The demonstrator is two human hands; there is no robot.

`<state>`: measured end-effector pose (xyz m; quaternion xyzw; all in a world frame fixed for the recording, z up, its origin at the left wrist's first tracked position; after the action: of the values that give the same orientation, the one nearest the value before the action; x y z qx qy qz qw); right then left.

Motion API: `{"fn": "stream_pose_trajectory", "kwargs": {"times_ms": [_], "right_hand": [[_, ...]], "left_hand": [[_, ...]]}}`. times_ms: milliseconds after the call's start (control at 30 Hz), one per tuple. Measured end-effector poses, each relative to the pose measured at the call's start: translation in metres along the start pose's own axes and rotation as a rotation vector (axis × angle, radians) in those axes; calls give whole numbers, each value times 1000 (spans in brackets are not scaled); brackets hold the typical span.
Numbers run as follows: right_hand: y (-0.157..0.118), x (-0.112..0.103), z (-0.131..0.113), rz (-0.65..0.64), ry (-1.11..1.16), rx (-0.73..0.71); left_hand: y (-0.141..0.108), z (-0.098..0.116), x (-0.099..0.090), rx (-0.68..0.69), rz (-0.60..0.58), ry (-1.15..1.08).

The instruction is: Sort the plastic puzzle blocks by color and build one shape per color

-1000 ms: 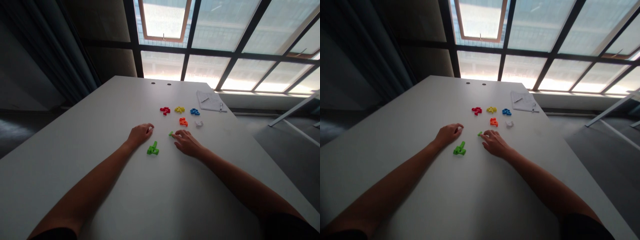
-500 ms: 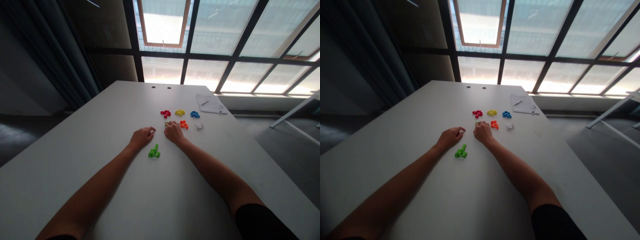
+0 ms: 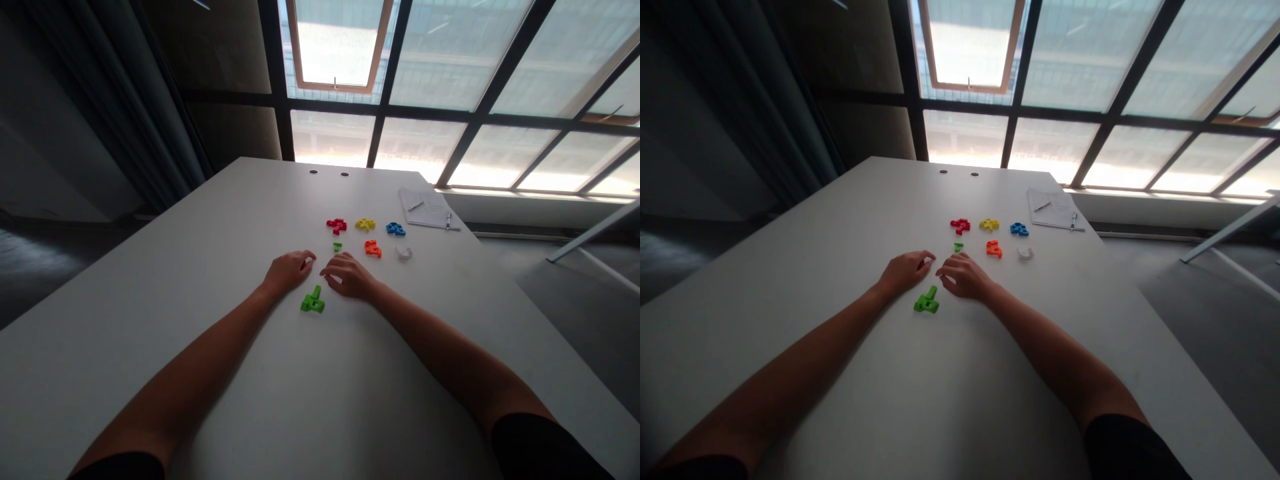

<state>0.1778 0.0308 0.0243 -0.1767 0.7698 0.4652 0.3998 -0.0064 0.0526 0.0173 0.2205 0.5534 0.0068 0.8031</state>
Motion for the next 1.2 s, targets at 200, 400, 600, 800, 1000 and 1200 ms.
{"fn": "stream_pose_trajectory", "kwargs": {"times_ms": [200, 400, 600, 800, 1000, 1200], "right_hand": [[-2, 9, -31, -42, 147, -192], [-15, -1, -5, 16, 84, -64], [-19, -4, 19, 47, -74, 122], [-4, 0, 29, 7, -179, 184], [7, 3, 28, -24, -290, 200], [5, 3, 30, -40, -341, 254]], "left_hand": [[-1, 1, -1, 1, 13, -4], [-1, 1, -1, 3, -2, -2], [0, 0, 1, -2, 3, -10], [0, 1, 1, -9, -6, 0], [1, 2, 0, -4, 8, 41], [1, 3, 0, -20, -9, 45]]}}
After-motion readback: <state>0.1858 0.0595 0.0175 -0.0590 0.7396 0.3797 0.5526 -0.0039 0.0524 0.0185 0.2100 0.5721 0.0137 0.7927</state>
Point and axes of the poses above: each hand's wrist, its own y-axis towards the middle knuckle, its own x-axis out of the palm, z = x × y, the point moved 5 cm from there along y, towards the middle knuckle, and after that the axes turned 8 degrees about z, right-handed, at the moved point
